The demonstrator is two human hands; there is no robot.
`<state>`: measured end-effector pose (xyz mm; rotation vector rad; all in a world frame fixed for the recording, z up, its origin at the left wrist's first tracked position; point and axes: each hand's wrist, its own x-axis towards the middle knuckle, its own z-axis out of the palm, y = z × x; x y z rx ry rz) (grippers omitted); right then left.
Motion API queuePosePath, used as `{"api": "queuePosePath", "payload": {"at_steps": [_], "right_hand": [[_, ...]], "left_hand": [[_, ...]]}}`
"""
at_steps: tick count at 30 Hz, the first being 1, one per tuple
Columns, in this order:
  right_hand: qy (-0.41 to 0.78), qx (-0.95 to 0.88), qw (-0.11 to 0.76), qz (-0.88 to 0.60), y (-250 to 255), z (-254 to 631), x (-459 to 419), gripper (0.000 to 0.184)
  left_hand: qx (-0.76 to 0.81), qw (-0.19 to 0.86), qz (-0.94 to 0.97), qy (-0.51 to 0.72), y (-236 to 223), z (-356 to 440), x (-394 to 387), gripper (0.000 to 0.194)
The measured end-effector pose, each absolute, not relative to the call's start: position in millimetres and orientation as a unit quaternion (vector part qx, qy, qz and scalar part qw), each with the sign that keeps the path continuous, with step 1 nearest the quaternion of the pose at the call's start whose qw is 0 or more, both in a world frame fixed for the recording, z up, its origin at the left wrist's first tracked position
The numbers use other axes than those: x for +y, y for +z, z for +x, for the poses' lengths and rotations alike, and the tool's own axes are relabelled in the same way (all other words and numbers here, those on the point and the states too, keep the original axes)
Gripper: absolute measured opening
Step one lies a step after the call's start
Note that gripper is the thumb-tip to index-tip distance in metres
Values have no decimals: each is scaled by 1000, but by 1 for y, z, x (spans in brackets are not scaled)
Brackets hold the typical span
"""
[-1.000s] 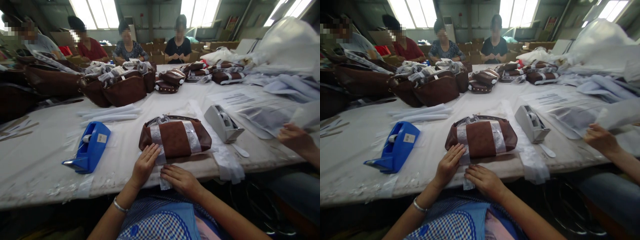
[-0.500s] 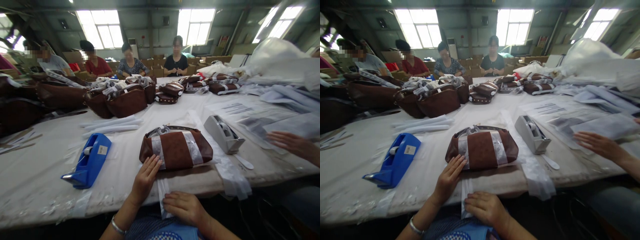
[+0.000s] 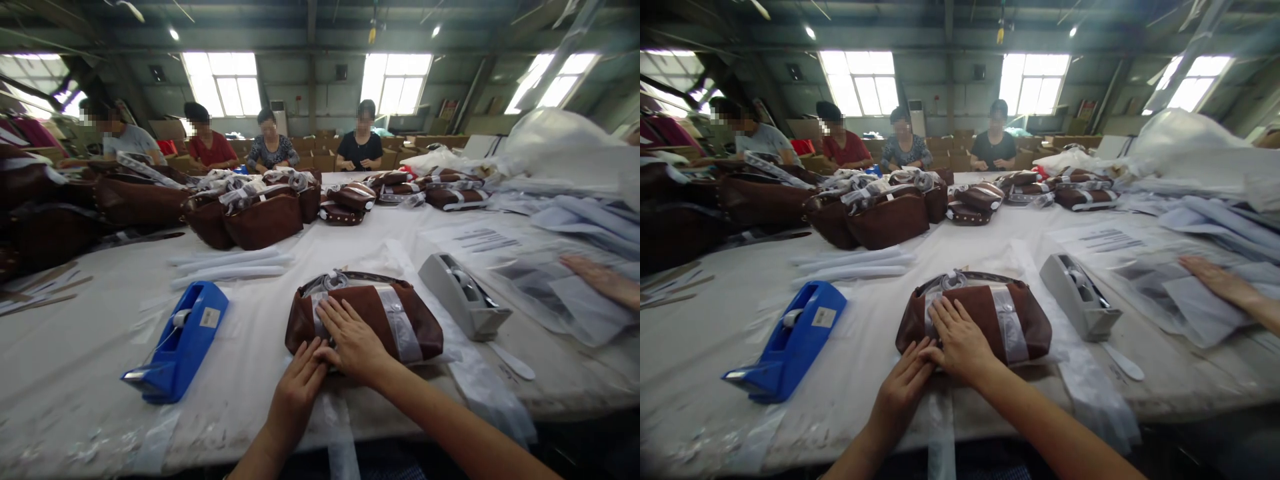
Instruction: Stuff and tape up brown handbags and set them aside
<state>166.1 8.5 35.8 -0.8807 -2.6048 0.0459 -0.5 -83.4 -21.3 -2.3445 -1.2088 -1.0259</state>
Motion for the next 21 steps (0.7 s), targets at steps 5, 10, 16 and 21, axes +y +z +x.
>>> {"api": "queuePosePath", "payload": {"at_steps": [5,10,16,21], "right_hand": [[24,-931,164,-325,30,168,11,74],[39,-936,137,-321,38,155,8,80],[25,-927,183,-326,37,150,2,78],[29,-928,260,-266,29,202,-38,47]], "left_hand": [[-429,156,-813,-361,-22,0,-82,29],[-441,154,-813,-347,-23,1,-83,33],[-447,156,-813,-339,-22,0,-85,37],[-445,125,-820,-338,-19,-1,-89,41]]}}
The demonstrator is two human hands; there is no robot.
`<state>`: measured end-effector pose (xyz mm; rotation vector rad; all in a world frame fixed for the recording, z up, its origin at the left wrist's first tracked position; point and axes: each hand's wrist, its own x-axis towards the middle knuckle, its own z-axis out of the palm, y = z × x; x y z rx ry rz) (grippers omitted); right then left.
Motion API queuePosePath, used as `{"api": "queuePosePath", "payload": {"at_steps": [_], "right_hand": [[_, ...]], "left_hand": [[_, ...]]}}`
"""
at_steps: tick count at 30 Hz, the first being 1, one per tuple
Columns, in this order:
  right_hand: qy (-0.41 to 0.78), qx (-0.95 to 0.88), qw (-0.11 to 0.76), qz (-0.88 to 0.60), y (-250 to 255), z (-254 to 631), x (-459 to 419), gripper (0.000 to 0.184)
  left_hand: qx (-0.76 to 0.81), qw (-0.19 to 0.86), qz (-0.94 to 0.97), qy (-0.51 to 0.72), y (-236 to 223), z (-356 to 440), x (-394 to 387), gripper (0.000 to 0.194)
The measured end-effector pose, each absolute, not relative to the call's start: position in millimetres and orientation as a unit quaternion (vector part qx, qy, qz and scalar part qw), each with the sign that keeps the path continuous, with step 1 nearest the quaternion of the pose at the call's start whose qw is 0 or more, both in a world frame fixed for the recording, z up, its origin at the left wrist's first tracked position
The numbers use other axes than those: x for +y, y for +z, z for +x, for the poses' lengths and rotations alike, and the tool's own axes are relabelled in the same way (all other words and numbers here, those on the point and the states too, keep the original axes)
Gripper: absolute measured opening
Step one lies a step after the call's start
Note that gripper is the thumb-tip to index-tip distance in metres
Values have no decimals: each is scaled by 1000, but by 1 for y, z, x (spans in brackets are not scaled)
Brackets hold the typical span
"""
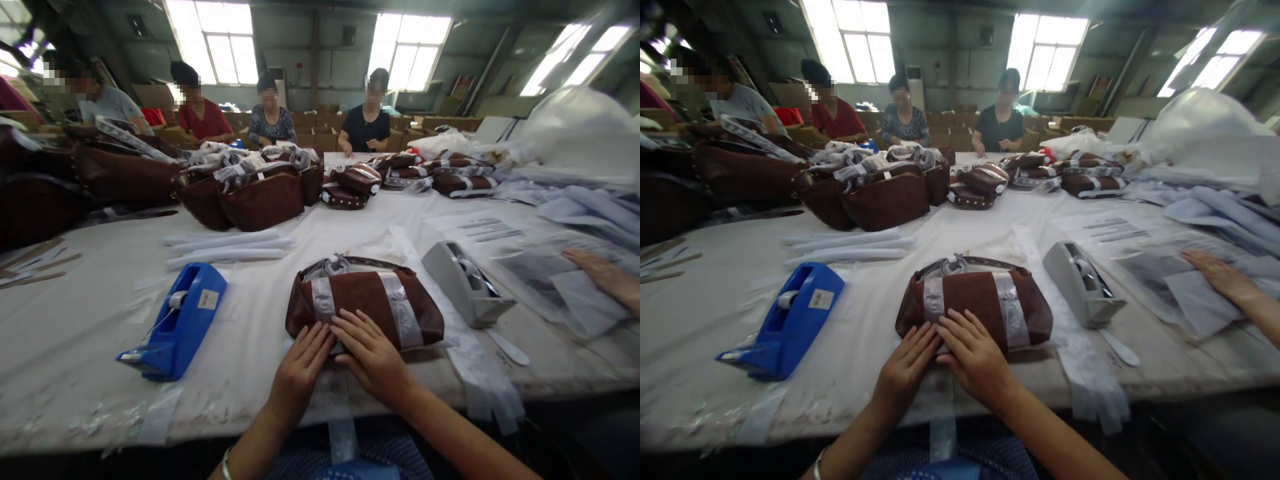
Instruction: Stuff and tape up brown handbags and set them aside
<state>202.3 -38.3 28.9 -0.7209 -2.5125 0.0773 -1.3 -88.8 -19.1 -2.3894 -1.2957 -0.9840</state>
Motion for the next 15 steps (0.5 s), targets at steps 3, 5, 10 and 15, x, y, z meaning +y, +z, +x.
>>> {"api": "queuePosePath", "payload": {"at_steps": [3,5,10,15], "right_hand": [[52,-947,254,-192,15,240,-74,43],[61,-966,200,-154,5,256,-92,47],[55,-964,203,-164,-15,249,-103,41],[72,-929,318,-177,-22,223,-95,28]], "left_hand": [[-452,99,-827,-320,-19,-3,-90,46],[-454,91,-830,-311,-19,-4,-90,48],[-452,87,-834,-303,-18,-3,-91,52],[-445,82,-836,-311,-14,-3,-88,55]]}}
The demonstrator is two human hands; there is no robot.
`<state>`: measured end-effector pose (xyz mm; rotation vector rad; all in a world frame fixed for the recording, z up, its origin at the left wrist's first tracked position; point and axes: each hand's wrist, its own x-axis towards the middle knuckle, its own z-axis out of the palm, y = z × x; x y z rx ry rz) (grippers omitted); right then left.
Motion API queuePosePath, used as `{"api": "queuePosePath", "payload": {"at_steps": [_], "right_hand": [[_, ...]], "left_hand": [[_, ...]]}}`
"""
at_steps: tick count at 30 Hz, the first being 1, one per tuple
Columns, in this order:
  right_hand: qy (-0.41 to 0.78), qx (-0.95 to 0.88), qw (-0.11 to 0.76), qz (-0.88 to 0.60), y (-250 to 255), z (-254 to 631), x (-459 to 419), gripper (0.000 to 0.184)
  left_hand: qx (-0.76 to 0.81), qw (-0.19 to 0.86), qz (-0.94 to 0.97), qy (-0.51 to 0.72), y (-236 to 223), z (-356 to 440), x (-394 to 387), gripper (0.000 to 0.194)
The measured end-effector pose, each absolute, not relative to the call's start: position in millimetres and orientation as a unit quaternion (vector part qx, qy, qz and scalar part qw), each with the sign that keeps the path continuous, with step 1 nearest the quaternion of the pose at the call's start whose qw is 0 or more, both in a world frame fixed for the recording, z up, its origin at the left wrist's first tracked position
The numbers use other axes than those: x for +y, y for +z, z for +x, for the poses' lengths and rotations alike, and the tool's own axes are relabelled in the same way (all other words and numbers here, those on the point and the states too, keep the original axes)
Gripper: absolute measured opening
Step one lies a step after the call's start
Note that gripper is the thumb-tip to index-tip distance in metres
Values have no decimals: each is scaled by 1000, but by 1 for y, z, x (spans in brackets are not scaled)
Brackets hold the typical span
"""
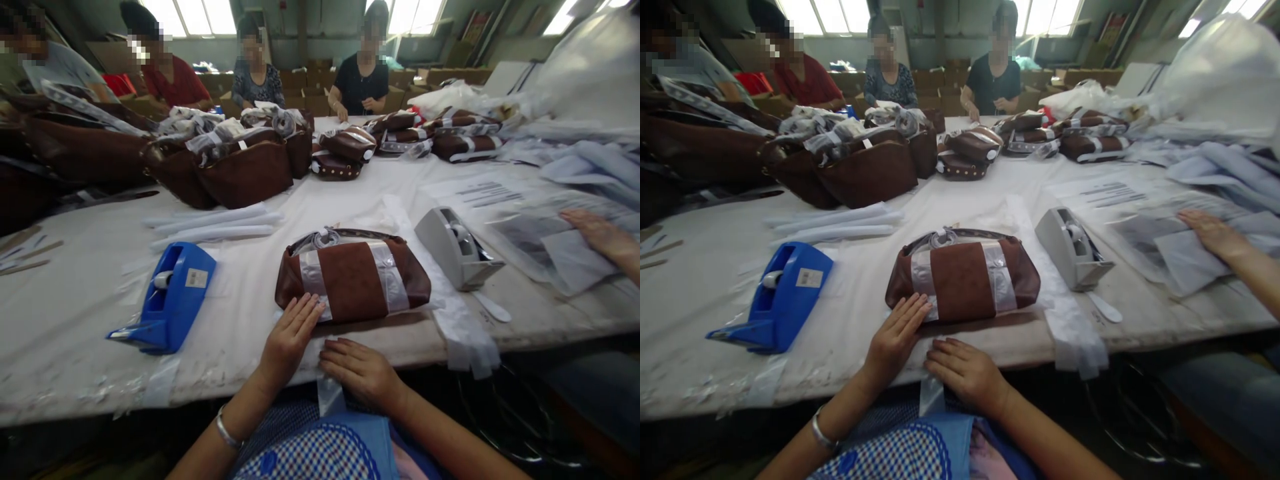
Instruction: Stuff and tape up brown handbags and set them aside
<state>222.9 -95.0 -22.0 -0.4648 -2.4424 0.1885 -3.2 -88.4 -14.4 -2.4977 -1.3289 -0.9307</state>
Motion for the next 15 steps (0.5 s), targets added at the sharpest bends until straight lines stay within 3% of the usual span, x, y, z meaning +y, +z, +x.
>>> {"api": "queuePosePath", "payload": {"at_steps": [7,15], "right_hand": [[71,-919,359,-147,-24,219,-98,19],[61,-932,338,-119,10,222,-88,22]], "left_hand": [[-419,75,-857,-291,-8,-15,-89,46],[-441,142,-841,-278,-13,-18,-98,51]]}}
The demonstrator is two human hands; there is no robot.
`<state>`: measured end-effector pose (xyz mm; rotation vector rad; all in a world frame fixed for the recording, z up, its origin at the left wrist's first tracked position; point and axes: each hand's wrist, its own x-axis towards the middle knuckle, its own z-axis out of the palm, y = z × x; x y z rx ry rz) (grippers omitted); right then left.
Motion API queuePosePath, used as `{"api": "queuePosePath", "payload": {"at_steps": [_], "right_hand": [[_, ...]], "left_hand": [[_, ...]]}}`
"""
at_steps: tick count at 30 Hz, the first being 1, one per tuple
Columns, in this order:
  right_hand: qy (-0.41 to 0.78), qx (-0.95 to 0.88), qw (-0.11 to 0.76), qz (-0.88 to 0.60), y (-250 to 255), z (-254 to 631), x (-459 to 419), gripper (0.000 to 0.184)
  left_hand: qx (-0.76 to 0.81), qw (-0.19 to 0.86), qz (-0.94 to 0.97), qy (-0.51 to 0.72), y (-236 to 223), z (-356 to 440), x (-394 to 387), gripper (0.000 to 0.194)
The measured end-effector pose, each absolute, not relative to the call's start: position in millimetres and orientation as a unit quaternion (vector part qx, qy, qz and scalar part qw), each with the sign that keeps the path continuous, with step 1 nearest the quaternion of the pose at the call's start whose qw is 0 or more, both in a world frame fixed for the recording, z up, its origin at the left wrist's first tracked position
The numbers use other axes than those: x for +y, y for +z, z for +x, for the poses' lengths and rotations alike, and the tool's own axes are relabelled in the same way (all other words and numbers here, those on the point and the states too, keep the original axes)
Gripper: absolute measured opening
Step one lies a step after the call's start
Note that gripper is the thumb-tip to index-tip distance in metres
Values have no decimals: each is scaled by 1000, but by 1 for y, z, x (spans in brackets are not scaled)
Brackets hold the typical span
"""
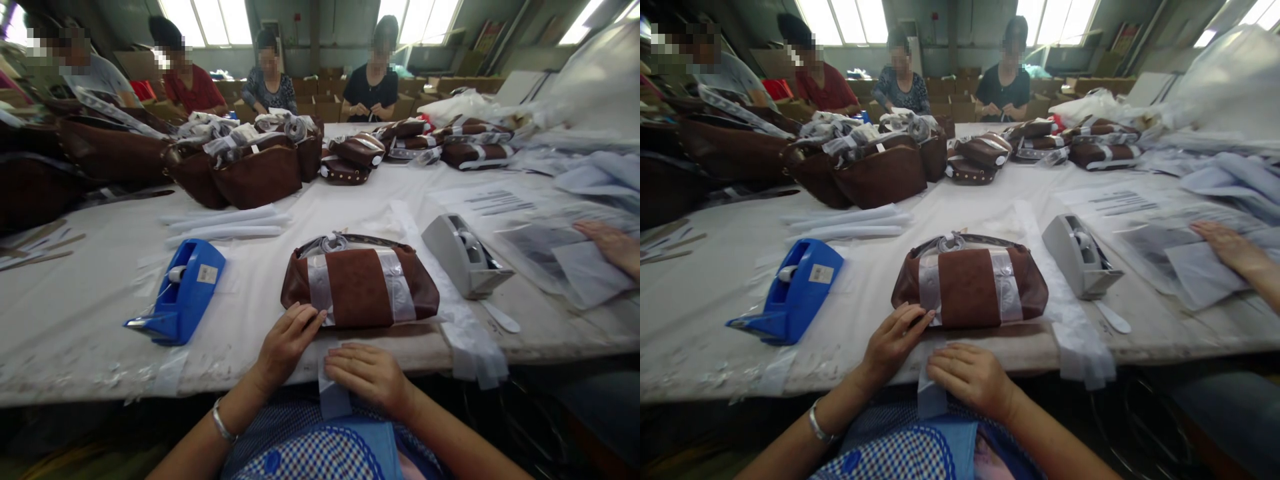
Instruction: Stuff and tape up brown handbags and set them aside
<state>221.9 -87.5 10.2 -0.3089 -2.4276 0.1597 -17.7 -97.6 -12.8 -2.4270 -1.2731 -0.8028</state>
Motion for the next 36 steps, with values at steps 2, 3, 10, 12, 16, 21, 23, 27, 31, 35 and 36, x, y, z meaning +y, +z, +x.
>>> {"api": "queuePosePath", "payload": {"at_steps": [2,3,10,12,16,21,23,27,31,35,36], "right_hand": [[48,-932,336,-125,20,221,-79,24],[40,-932,336,-130,25,220,-75,24],[1,-910,351,-220,38,201,-42,28],[8,-906,341,-251,39,196,-35,26],[46,-909,316,-269,38,191,-23,24],[89,-895,304,-313,32,186,-17,21],[97,-887,300,-337,34,184,-17,16],[91,-878,287,-372,40,180,-15,15],[94,-880,307,-350,39,182,-12,17],[101,-876,355,-311,31,187,-13,19],[99,-875,354,-316,29,187,-13,20]], "left_hand": [[-437,145,-846,-270,-11,-18,-98,48],[-434,145,-848,-267,-10,-18,-98,47],[-408,132,-849,-308,-9,-18,-101,29],[-412,119,-847,-315,-10,-18,-102,27],[-425,86,-839,-329,-9,-17,-105,32],[-476,27,-796,-374,0,-11,-105,41],[-504,32,-765,-400,2,-4,-102,50],[-567,46,-702,-428,3,13,-97,59],[-590,37,-666,-455,2,21,-98,59],[-589,14,-659,-468,2,18,-101,59],[-589,10,-662,-463,2,17,-101,58]]}}
